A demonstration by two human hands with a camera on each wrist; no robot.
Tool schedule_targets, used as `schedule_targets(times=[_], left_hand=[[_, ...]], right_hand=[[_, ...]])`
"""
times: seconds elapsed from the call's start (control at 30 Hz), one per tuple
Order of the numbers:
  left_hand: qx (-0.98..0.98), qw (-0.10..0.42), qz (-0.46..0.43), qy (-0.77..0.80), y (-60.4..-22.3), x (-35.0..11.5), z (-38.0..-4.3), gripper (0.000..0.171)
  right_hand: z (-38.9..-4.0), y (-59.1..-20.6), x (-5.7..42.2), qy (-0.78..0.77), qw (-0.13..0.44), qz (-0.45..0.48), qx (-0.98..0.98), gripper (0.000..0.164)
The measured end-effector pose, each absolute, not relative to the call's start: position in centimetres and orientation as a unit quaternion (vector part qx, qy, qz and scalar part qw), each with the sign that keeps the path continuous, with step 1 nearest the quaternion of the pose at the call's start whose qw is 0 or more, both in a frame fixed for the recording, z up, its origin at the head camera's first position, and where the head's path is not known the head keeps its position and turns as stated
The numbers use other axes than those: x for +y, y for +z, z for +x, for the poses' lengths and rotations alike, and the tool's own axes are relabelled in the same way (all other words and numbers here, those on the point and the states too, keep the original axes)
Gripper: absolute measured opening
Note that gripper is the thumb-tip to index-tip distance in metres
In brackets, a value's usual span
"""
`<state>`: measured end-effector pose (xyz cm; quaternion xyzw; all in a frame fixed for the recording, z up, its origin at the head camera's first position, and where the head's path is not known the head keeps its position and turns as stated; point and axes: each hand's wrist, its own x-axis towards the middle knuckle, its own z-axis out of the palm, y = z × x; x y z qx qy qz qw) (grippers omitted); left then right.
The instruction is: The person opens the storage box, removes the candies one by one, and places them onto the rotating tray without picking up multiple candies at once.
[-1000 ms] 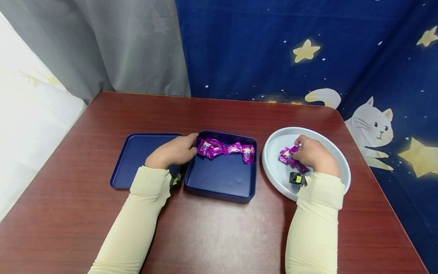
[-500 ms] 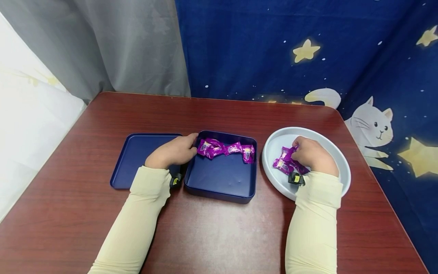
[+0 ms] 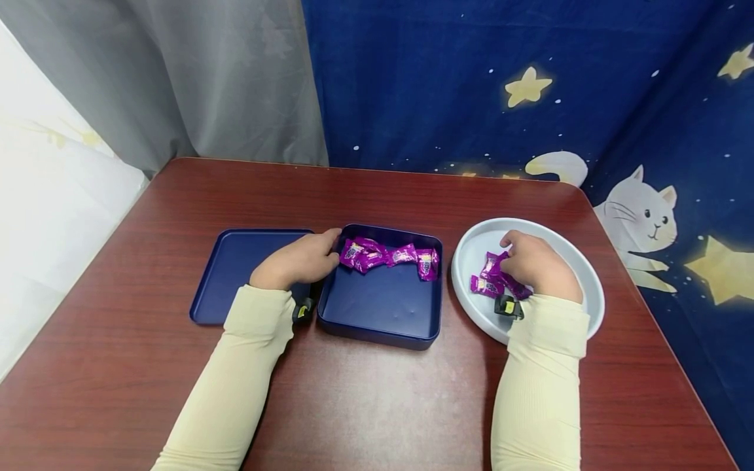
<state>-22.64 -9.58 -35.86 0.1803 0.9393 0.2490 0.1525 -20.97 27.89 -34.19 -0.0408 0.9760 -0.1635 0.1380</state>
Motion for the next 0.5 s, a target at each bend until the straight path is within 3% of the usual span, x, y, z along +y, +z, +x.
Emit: schedule_targets(times=[0.5], left_hand=[[0.939,0.153,0.183,0.246,-35.8,-9.6,-22.6,0.06]], right_hand=[[-20.5,-32.5,24.9,-0.162,0.12,-0.085,0.976,0.045]])
